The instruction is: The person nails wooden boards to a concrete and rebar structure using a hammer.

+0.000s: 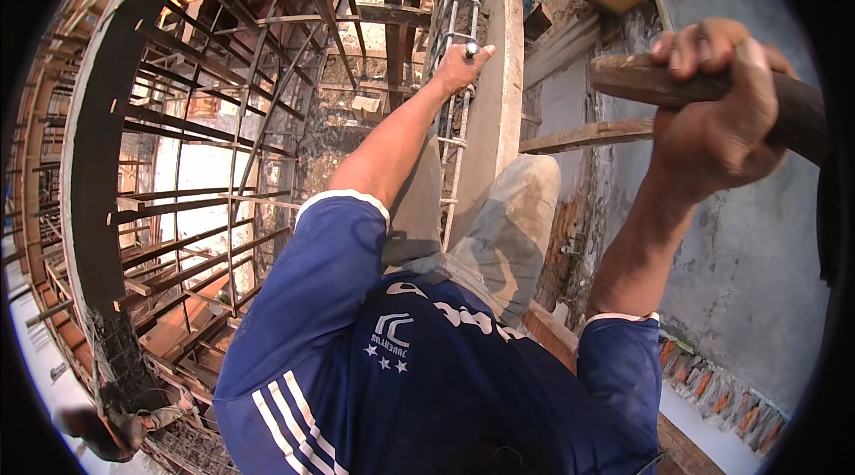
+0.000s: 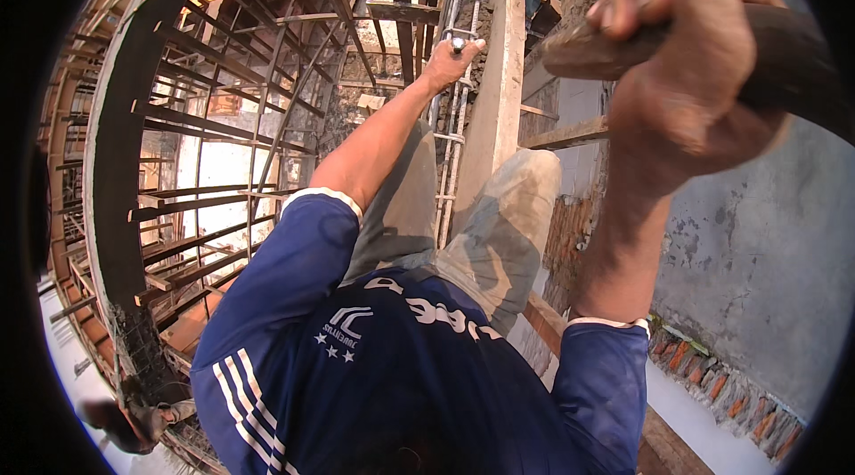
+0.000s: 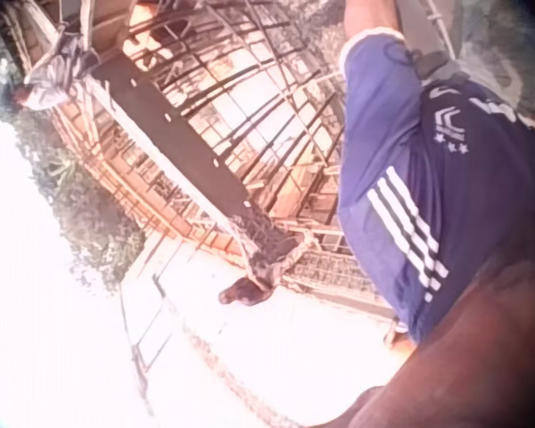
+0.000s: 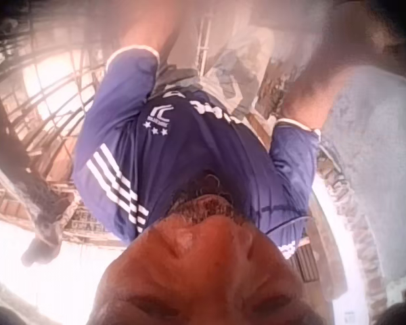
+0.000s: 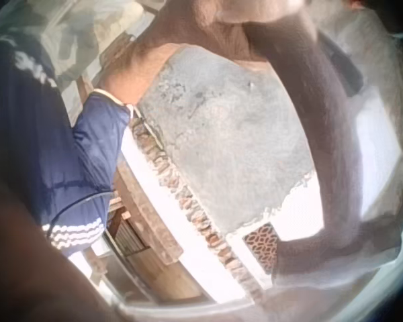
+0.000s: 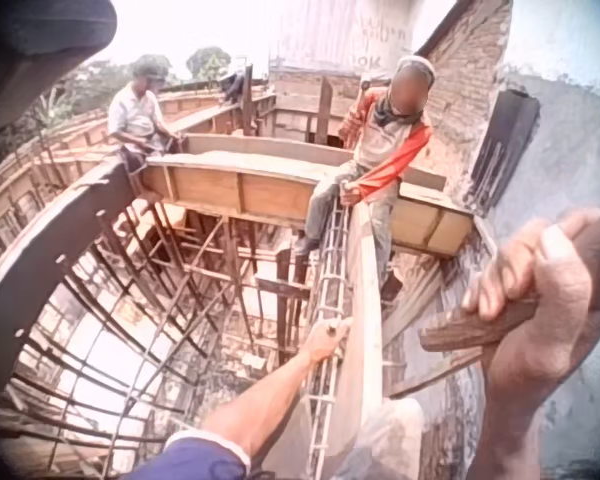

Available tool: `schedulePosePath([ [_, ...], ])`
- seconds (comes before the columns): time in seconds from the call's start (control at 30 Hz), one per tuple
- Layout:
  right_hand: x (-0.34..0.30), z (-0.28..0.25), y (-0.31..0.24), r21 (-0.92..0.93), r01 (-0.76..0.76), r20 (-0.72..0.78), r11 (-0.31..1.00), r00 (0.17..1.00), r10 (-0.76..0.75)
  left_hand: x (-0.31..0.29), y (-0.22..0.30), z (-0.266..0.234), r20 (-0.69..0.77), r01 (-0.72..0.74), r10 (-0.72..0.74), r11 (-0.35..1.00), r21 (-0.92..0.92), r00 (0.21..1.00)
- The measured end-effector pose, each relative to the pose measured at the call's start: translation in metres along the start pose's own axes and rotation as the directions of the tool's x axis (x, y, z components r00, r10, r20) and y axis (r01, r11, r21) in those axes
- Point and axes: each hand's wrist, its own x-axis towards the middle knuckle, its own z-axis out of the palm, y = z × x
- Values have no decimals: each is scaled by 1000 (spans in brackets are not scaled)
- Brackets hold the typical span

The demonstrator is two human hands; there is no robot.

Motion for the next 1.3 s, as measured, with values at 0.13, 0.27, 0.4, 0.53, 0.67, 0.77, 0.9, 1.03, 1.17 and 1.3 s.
schedulePosePath([
  [0.13,-186,-6,87,-649,-583,363,489,329,872,16,-47,-4,-71,-201,202,979,12,977],
  [0.27,-227,-54,70,-489,-852,403,186,-31,915,7,-33,-15,64,108,-99,983,-150,993],
  [0.4,-274,-101,38,-340,-940,323,26,-91,942,6,25,-21,-99,-232,217,956,-178,971],
  [0.53,-320,-109,29,-194,-962,188,-193,-229,955,34,15,-8,-295,-281,238,953,-113,925],
  [0.67,-324,-111,47,-10,-945,187,-326,-322,928,126,-16,-1,-423,-173,98,975,-142,901],
  [0.77,-312,-109,63,32,-928,215,-372,-357,909,202,-31,15,-428,-75,93,995,60,899],
  [0.9,-313,-109,70,35,-896,233,-443,-424,875,228,-34,58,-331,159,-91,969,187,939],
  [1.03,-307,-103,78,53,-875,260,-482,-454,852,182,-120,46,-217,321,-284,934,159,934],
  [1.17,-298,-103,85,96,-839,307,-535,-486,818,160,-109,19,-106,258,-263,964,-60,959],
  [1.3,-297,-98,85,35,-841,288,-539,-508,812,130,-24,-4,-38,247,-277,903,-351,960],
])
